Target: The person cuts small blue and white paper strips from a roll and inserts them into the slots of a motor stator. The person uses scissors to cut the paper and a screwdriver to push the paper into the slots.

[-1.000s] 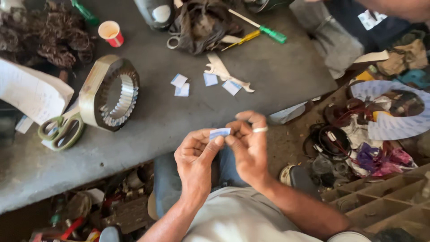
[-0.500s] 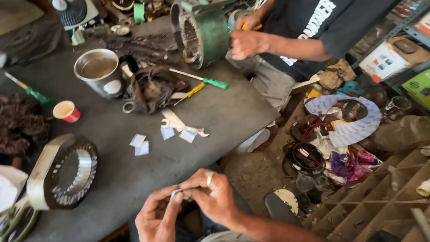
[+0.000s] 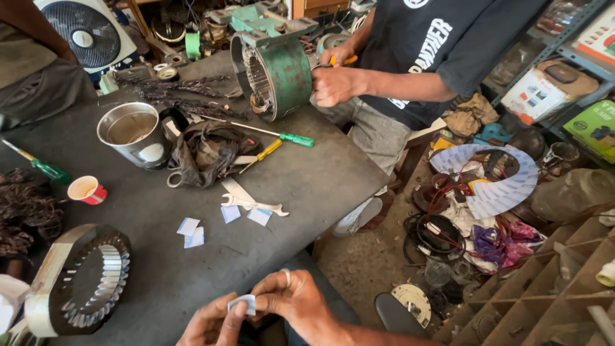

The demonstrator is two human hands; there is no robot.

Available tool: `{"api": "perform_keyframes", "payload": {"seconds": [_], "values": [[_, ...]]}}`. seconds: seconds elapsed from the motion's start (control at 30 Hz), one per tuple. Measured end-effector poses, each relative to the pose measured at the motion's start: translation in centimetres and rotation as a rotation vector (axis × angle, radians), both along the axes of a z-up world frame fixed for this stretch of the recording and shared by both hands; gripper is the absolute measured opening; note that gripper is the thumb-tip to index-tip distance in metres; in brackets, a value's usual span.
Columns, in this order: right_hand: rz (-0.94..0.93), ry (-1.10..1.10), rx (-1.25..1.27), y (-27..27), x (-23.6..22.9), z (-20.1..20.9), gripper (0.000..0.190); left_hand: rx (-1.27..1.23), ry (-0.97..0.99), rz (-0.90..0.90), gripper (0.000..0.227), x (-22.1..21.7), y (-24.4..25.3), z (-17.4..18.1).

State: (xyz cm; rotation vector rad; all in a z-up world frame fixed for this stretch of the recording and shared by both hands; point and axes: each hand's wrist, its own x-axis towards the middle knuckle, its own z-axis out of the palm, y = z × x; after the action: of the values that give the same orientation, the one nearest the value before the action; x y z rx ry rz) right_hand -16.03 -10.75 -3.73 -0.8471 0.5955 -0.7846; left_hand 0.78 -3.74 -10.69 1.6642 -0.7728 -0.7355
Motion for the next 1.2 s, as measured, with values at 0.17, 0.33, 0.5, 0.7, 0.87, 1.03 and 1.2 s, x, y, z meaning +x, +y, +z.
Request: {"api": "perform_keyframes", "payload": {"seconds": [0.17, 0.33, 0.5, 0.7, 0.87, 1.03, 1.2], "values": [[-0.028, -0.021, 0.013, 0.3, 0.2, -0.4, 0.007, -0.357, 0.141, 0.014, 0.013, -1.6, 0.8, -2.3], [-0.033, -0.037, -0.007, 0.5, 0.7, -1.4, 0.004, -0.434, 0.059, -0.033, 0.011, -0.8, 1.0, -4.5], [-0.015, -0.031, -0.016, 0.4, 1.6, 1.0, 0.004, -0.307, 0.070, 0.102, 0.016, -2.2, 0.4, 0.3], [-0.240, -0.731, 0.193, -5.1, -1.8, 6.4, 0.057, -0.235, 0.369, 0.022, 0.031, -2.3, 1.1, 10.5], [-0.047, -0.171, -0.042, -3.0, -1.5, 1.5, 0.041, -0.390, 0.478, -0.026, 0.031, -2.2, 1.2, 11.1], [0.018, -0.252, 0.092, -0.5, 0.5, 1.2, 0.051, -0.373, 0.520, -0.038, 0.017, -2.1, 1.1, 12.1], [0.034, -0.157, 0.071, -0.4, 1.5, 2.2, 0.060, -0.309, 0.388, -0.008, 0.014, -1.6, 2.1, 12.4]]}}
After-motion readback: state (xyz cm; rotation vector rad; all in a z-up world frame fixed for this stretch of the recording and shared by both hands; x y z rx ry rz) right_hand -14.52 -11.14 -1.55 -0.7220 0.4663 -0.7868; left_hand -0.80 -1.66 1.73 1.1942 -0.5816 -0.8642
